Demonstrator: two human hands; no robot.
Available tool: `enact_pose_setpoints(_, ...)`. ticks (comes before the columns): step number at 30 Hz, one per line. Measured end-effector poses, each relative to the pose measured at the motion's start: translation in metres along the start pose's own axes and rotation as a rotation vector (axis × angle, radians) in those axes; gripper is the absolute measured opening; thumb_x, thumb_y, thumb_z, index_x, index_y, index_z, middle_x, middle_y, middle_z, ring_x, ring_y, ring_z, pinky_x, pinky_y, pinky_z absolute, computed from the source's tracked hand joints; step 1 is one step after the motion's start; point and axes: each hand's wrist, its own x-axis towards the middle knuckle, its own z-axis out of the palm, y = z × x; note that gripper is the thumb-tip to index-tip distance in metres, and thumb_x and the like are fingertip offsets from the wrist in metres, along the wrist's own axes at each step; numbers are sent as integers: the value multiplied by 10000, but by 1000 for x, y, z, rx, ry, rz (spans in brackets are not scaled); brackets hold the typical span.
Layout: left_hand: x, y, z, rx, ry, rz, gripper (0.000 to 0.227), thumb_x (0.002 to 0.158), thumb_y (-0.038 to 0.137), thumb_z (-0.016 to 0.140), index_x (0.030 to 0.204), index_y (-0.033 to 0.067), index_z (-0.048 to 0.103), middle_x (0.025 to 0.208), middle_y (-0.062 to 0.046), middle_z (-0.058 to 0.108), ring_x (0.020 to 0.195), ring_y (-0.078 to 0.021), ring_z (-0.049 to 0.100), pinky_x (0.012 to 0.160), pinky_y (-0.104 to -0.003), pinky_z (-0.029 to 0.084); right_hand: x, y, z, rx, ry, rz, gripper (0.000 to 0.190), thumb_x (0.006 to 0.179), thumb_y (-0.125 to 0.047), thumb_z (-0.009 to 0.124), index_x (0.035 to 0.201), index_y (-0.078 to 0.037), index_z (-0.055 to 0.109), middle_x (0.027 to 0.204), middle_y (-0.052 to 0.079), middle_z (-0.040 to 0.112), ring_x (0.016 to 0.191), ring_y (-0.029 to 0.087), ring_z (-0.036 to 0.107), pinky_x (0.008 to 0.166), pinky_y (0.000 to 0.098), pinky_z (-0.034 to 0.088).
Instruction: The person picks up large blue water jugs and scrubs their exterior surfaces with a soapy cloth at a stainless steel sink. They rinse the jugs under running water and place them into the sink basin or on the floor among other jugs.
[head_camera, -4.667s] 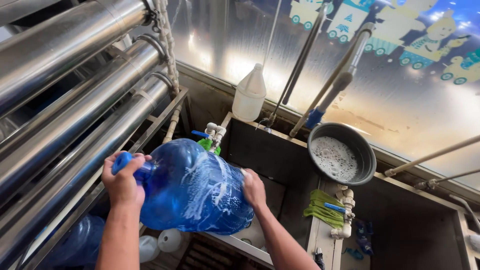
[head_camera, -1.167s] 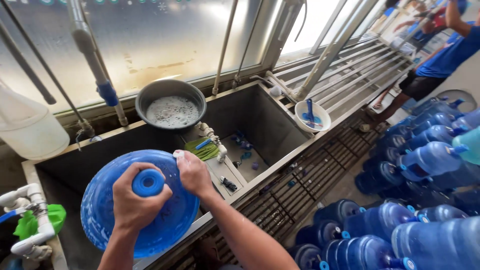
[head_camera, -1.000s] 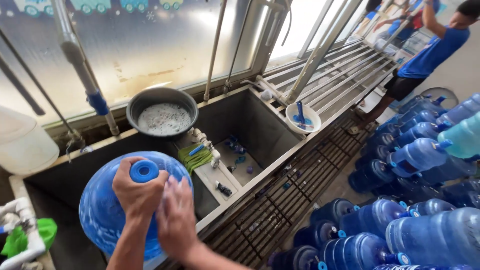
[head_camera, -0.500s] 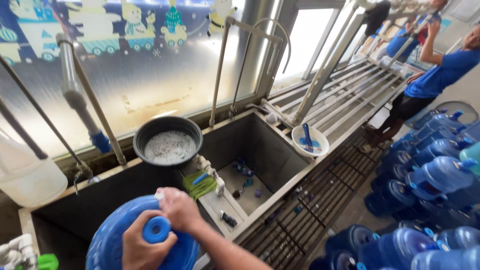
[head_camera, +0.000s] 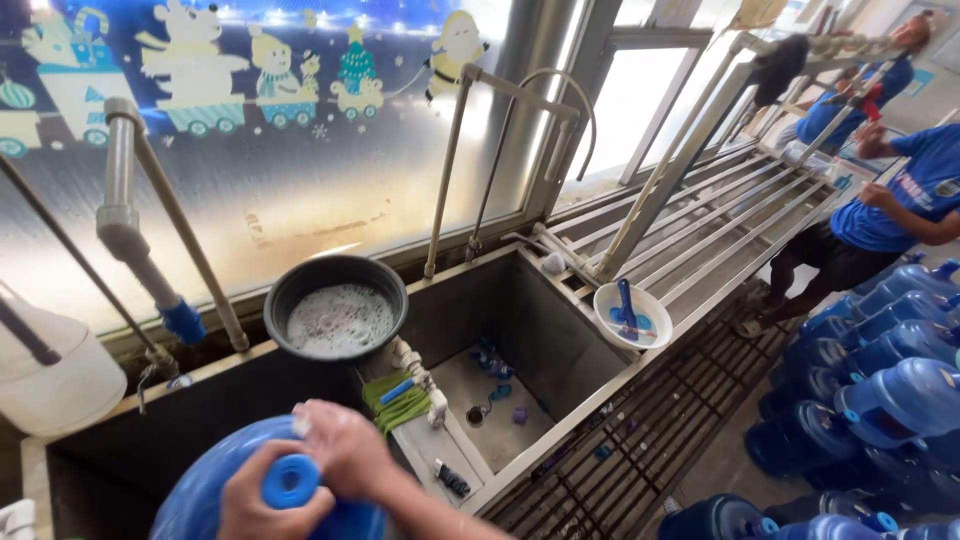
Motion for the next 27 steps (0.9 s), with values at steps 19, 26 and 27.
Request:
enact_pose_setpoints(19, -18, 24, -54, -155, 93, 24, 320, 584, 129, 818, 886, 154, 715, 816, 19, 710, 725, -124, 620, 798, -275, 505, -32, -49, 29, -274, 104, 88, 553, 990, -370, 424, 1481, -136, 522, 1582, 150, 456, 1502, 405, 311, 1180, 542, 259)
enact_pose_setpoints(26, -35, 18, -87, -204, -88, 166, 313, 584, 131, 835, 881, 160, 742, 848, 17, 774, 763, -120, 703, 790, -269, 553, -26, -81, 32, -11, 8, 318, 499, 1009, -388, 411, 1386, -123, 603, 1426, 94, 625, 1319, 277, 573, 1103, 386, 414)
enact_pose_setpoints(27, -28, 5, -86, -191, 65, 171, 356, 570, 159, 875, 901, 166, 744, 864, 16, 758, 760, -115, 673, 785, -265, 534, -38, -73, 53, -98, 193, 137, 515, 1031, -364, 429, 1404, -31, 554, 1416, 177, 606, 1314, 344, 556, 1110, 431, 410)
